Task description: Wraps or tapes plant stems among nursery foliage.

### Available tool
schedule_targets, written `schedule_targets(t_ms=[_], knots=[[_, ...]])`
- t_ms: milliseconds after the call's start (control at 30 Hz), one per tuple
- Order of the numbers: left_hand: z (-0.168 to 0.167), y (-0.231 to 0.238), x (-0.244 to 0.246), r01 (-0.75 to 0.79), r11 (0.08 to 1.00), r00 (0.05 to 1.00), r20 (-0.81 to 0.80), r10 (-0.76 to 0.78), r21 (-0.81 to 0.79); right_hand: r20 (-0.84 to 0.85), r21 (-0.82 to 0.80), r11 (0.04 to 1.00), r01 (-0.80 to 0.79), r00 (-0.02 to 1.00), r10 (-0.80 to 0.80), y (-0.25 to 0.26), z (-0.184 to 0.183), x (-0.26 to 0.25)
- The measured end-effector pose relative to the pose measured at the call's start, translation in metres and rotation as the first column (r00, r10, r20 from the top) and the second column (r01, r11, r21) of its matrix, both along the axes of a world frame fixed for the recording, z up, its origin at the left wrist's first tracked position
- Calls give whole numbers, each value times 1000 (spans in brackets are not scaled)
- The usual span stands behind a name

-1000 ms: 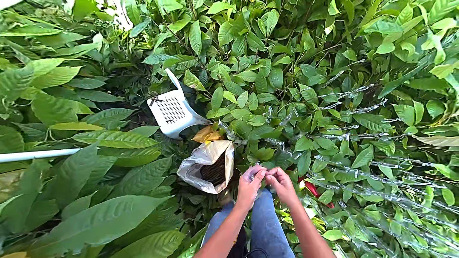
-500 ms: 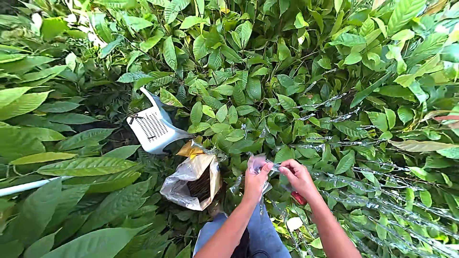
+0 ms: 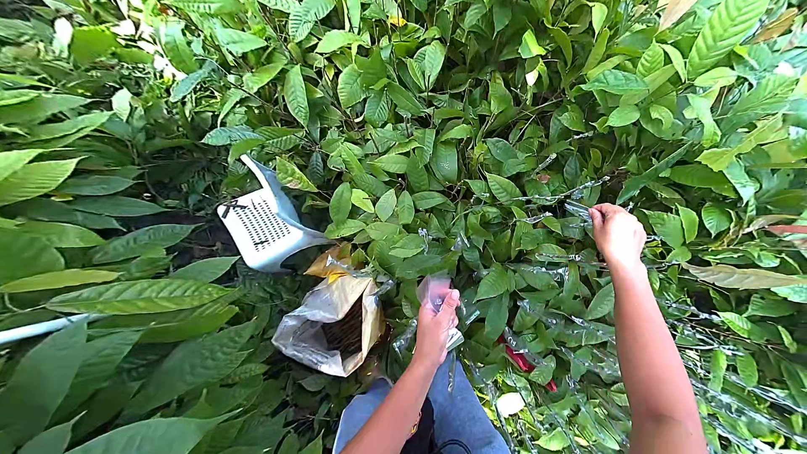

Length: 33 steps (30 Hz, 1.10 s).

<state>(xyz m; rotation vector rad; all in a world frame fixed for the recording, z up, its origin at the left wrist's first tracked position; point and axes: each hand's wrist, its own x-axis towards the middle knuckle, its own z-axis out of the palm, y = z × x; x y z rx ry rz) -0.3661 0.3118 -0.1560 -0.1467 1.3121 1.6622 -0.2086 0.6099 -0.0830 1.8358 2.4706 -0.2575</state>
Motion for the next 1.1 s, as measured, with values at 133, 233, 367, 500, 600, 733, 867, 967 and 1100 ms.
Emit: schedule_targets(t_ms=[133,233,367,500,600,733,867,967,1100], knots=[[-2,0,0,-1,1000,1000,6,2,-21,13,19,1000,-20,1000,20,4,-4,-8],[-4,1,-2,-4,1000,1000,2,4,10,27,-1,999,-38,999,38,18,-17,-16],[-3,-1,-3,89,992,996,-16,-88,85,160,-193,981,-7,986,39,46,-36,-50],[3,-2,-3,146,983,989,-24,-144,111,335,-365,930,47,938,84,57,-64,-89],[3,-4,-6,145,981,989,-32,-141,130,423,-338,941,26,897,127,51,-84,-111],[-2,-8,-8,153,976,988,-58,-146,152,481,-271,960,-71,854,199,36,-117,-139],[-4,-11,-8,160,976,987,-25,-158,145,487,-357,932,-69,837,248,19,-160,-159],[-5,-13,-7,181,978,983,-6,-181,103,465,-373,924,-83,845,264,11,-188,-161],[-2,-10,-7,196,980,978,68,-197,18,420,-391,917,-85,870,259,11,-200,-148]])
